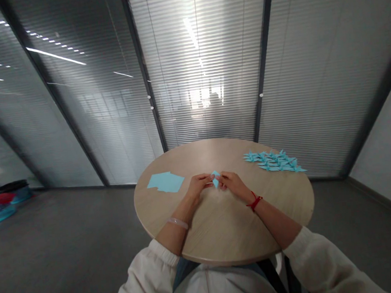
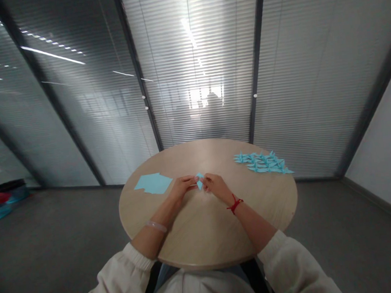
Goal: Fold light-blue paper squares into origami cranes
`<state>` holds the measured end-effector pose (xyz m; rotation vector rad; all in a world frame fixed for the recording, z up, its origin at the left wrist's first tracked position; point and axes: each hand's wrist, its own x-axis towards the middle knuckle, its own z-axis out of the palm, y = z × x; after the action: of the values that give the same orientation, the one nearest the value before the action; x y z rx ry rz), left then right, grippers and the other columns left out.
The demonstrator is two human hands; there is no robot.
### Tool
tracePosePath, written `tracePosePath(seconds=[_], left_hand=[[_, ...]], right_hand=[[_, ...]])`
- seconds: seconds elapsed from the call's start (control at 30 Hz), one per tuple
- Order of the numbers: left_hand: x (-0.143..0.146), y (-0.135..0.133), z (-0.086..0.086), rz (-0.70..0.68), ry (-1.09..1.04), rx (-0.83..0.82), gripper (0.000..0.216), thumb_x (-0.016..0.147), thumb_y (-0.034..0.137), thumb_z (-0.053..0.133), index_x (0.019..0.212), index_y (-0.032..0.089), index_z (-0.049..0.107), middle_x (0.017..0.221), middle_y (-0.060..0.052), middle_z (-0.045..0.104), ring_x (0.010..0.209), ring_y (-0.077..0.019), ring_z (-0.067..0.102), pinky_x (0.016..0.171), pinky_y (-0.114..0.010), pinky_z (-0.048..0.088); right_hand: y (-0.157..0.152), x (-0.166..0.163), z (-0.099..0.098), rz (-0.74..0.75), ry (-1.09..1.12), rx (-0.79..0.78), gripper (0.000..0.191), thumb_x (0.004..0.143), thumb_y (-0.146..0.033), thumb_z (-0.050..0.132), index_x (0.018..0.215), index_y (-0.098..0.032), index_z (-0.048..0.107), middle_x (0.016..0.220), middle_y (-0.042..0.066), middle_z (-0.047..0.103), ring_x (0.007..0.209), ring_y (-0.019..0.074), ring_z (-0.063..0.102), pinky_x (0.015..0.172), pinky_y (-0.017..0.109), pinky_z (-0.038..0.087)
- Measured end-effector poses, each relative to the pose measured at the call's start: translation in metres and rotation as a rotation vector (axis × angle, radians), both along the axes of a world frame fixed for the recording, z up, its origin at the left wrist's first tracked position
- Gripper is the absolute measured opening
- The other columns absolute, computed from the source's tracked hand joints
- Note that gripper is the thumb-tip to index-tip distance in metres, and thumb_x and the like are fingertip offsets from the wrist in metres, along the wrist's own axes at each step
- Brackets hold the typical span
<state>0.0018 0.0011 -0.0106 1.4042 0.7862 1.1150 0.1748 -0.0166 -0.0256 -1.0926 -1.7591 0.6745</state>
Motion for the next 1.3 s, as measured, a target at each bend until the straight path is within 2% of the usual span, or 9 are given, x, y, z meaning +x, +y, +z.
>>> tracePosePath(seconds=[0.13,0.37,0.6,0.77,0.9,1.0,1.1,1.2,1.3], left_hand=[[-0.001,0.0,0.001,-0.031,-0.033,0.013,0.04,0.059,0.046,0.079,0.076,0.01,0.074,0.081,-0.012,0.071,0.076,-0.0199,0.061,0.084,-0.037,0.048],[0.0,0.004,-0.004,-0.025,-0.047,0.015,0.041,0.058,0.046,0.08,0.075,0.01,0.073,0.081,-0.011,0.07,0.077,-0.0181,0.061,0.082,-0.034,0.047],[0.0,0.002,0.001,0.052,0.031,0.061,0.041,0.058,0.048,0.079,0.073,0.011,0.072,0.074,-0.007,0.068,0.07,-0.0157,0.058,0.074,-0.029,0.046],[0.001,-0.003,0.004,0.076,0.025,0.092,0.039,0.061,0.048,0.077,0.073,0.011,0.071,0.075,-0.007,0.067,0.072,-0.0158,0.058,0.075,-0.029,0.046],[0.004,-0.004,0.005,0.07,-0.024,0.074,0.04,0.061,0.048,0.077,0.072,0.011,0.069,0.074,-0.006,0.067,0.07,-0.0149,0.058,0.074,-0.029,0.047],[0.003,-0.003,0.007,0.109,-0.042,0.052,0.038,0.061,0.047,0.077,0.07,0.012,0.066,0.069,-0.004,0.065,0.066,-0.0139,0.058,0.071,-0.028,0.048],[0.001,-0.002,0.008,0.156,-0.021,0.032,0.035,0.06,0.043,0.077,0.071,0.012,0.065,0.064,-0.003,0.064,0.062,-0.0139,0.059,0.064,-0.026,0.048],[0.0,0.0,0.006,0.169,0.005,0.023,0.034,0.06,0.04,0.077,0.077,0.012,0.067,0.064,-0.003,0.065,0.061,-0.0148,0.06,0.061,-0.026,0.047],[0.0,0.003,0.002,0.142,-0.002,0.015,0.038,0.06,0.037,0.077,0.086,0.011,0.068,0.072,-0.005,0.068,0.063,-0.0145,0.061,0.062,-0.026,0.048]], right_hand=[[0.0,-0.002,-0.002,0.071,0.018,-0.058,0.033,0.085,-0.042,0.052,0.071,-0.014,0.063,0.068,0.003,0.065,0.055,0.011,0.057,0.055,0.022,0.044],[0.002,0.0,-0.002,-0.007,-0.097,-0.027,0.033,0.085,-0.036,0.052,0.062,-0.015,0.061,0.056,0.001,0.06,0.052,0.0095,0.052,0.054,0.02,0.04],[-0.002,-0.005,-0.005,0.11,-0.028,-0.121,0.028,0.085,-0.036,0.052,0.074,-0.013,0.064,0.066,0.003,0.065,0.052,0.0092,0.055,0.052,0.02,0.042],[-0.004,-0.004,-0.002,0.113,-0.107,-0.096,0.024,0.081,-0.03,0.056,0.067,-0.013,0.064,0.059,0.001,0.063,0.047,0.0079,0.05,0.05,0.019,0.038],[-0.008,-0.004,0.001,0.149,-0.111,-0.137,0.025,0.084,-0.032,0.05,0.071,-0.014,0.063,0.057,0.0,0.061,0.046,0.0089,0.05,0.05,0.02,0.038],[-0.01,-0.007,0.001,0.061,-0.115,-0.018,0.016,0.083,-0.032,0.055,0.085,-0.017,0.058,0.063,-0.002,0.059,0.056,0.011,0.054,0.058,0.022,0.042],[-0.01,-0.008,0.0,-0.081,-0.128,0.186,0.032,0.075,-0.03,0.065,0.102,-0.019,0.05,0.079,-0.001,0.058,0.071,0.0144,0.056,0.069,0.027,0.045],[-0.008,-0.009,-0.001,-0.098,-0.213,0.356,0.031,0.075,-0.025,0.065,0.101,-0.019,0.05,0.095,0.005,0.056,0.086,0.0181,0.054,0.078,0.032,0.046],[-0.007,-0.008,-0.002,-0.065,-0.324,0.449,0.026,0.076,-0.018,0.063,0.1,-0.019,0.053,0.101,0.007,0.055,0.096,0.0206,0.051,0.086,0.035,0.045]])
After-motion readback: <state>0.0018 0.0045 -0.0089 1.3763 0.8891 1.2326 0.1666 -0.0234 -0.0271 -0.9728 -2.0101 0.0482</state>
